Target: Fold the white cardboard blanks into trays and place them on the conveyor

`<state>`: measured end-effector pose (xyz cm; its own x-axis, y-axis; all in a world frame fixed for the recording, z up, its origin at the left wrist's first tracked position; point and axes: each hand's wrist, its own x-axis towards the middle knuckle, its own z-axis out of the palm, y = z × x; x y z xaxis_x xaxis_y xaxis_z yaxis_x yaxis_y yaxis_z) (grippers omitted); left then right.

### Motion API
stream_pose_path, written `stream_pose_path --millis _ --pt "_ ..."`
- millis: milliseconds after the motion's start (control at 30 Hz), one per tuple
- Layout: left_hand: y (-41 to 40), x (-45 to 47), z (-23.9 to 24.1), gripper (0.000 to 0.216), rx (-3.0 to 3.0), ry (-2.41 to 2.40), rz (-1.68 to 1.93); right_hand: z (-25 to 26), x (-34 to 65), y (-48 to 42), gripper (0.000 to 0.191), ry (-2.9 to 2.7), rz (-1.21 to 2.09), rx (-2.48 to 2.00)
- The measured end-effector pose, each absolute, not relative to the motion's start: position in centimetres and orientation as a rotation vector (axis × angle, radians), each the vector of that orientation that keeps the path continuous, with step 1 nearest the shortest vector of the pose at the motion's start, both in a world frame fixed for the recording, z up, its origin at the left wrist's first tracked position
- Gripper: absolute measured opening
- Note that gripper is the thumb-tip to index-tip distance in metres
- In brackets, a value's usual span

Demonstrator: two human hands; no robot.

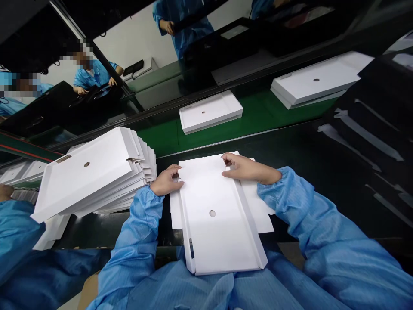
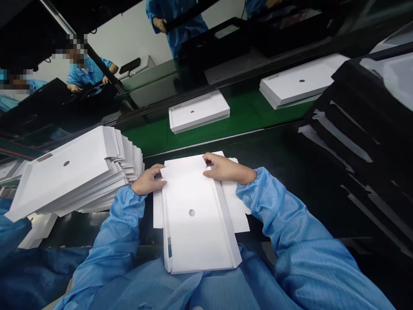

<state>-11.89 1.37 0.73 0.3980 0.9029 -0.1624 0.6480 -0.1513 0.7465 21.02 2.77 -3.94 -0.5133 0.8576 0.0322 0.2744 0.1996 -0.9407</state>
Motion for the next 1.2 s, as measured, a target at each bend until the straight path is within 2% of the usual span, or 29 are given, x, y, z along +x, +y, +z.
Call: stream_pose_path --millis 133,300,367,433,500,667,733,900,1000,1200 --pt "0.6 -11.9 -0.1 0.023 2.082 1.382 0.349 -4.1 21.0 2.6 0.029 -2.083 1.146 -1.033" --pt "-1.3 -11.1 0.0 0.013 2.453 1.399 0.163 -4.5 20.6 1.6 0.007 -2.375 0.749 -0.94" --pt "-2.2 -10.6 0.2 0.008 2.596 1.329 0.041 -4.1 20.5 0.9 0.011 -2.502 0.568 -0.907" --pt "-2.9 -10.0 0.4 0.017 2.684 1.245 -0.054 -3.5 20.2 0.2 0.012 -2.627 0.431 -0.856" --pt "-3.3 -9.3 0.3 0.031 2.709 1.209 -0.111 -2.9 19.7 -0.3 0.013 -2.72 0.386 -0.813" --pt "-3.6 -7.7 0.2 0.048 2.706 1.297 -0.137 -2.3 18.2 -1.1 0.031 -2.762 0.336 -0.865" --pt "-3.8 -7.2 0.2 0.053 2.735 1.334 -0.168 -2.3 17.8 -1.6 0.029 -2.787 0.27 -0.871" --pt "-4.5 -6.4 -0.4 0.045 2.806 1.326 -0.215 -2.6 17.3 -2.4 0.029 -2.847 0.131 -0.877" --pt "-4.7 -6.4 -0.9 0.044 2.841 1.325 -0.184 -2.6 17.3 -2.0 0.035 -2.878 0.117 -0.87" --pt "-4.2 -6.6 -1.3 0.037 2.894 1.297 -0.099 -1.9 17.2 -1.0 0.035 -2.947 0.121 -0.814"
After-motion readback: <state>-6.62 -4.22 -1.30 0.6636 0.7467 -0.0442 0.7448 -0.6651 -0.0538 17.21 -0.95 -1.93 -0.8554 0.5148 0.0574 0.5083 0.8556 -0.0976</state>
